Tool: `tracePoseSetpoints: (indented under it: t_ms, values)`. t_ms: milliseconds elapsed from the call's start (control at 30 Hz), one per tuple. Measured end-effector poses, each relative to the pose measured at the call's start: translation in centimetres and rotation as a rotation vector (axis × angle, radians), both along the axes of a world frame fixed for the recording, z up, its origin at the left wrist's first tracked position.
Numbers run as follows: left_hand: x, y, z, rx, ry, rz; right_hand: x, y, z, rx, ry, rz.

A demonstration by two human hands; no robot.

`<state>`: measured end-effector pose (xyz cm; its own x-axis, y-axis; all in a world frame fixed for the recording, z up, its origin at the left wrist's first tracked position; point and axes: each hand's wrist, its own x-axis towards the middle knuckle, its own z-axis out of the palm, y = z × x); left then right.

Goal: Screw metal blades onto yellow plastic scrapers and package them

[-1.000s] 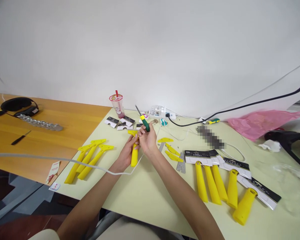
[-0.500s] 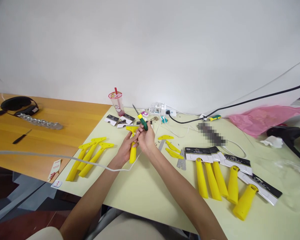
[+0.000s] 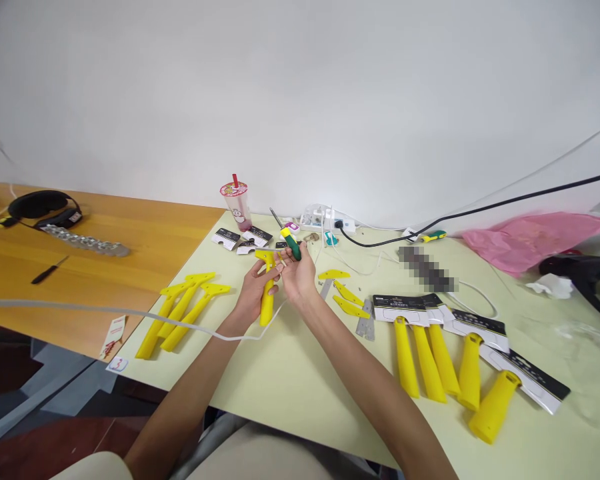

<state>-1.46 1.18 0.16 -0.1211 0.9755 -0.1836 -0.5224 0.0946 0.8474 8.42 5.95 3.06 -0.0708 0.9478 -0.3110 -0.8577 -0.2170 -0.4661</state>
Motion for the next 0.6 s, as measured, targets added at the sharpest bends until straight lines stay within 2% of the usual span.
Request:
tracePoseSetpoints:
  t_ms: [233,433,600]
  values:
    - [0.0,0.2,0.2,-0.030,0.143,0.055,-0.1,0.2,-0.4,0.023,-0.109,0.023]
    - [0.0,0.2,0.3,-0.060,0.132,0.075,-0.7,-0.4,-0.7,0.079,-0.193,0.007]
    - [0.5,0.0,0.0,-0.059,0.093,0.085,-1.3,-1.1,-1.0,0.072,-0.205,-0.035]
